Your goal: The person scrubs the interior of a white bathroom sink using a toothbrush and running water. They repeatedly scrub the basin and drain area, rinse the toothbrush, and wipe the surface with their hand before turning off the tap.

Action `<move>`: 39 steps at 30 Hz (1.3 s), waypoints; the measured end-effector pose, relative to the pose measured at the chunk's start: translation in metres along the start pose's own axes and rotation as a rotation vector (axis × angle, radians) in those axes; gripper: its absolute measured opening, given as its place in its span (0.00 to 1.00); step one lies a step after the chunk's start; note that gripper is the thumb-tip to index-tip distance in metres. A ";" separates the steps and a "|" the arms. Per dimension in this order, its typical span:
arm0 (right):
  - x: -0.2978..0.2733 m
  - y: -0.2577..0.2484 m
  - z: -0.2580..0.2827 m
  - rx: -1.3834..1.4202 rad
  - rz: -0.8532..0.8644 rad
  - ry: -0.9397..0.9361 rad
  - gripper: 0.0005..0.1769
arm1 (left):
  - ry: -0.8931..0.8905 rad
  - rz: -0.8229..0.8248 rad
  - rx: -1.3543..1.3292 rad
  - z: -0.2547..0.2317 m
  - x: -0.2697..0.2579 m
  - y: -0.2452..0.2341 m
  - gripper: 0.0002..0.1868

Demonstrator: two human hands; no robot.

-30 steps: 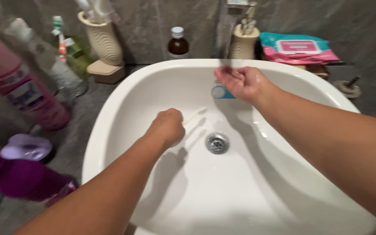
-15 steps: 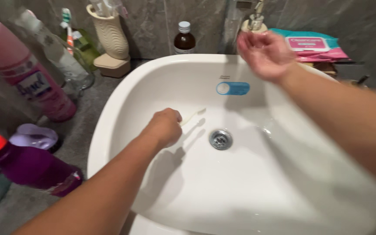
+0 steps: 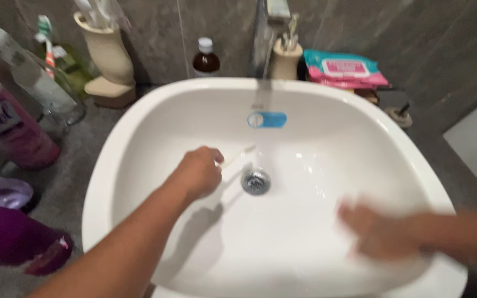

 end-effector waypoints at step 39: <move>0.136 -0.095 0.154 0.322 -0.842 -0.891 0.35 | -0.103 -0.110 0.013 0.015 -0.053 -0.044 0.18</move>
Point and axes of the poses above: each hand's wrist, its own x-axis towards the middle knuckle, its own y-axis out of the palm, z = x × y, the point moved 4 cm from there along x, towards the middle knuckle, and after that the axes turned 1 degree about x, right-handed, at the moved point
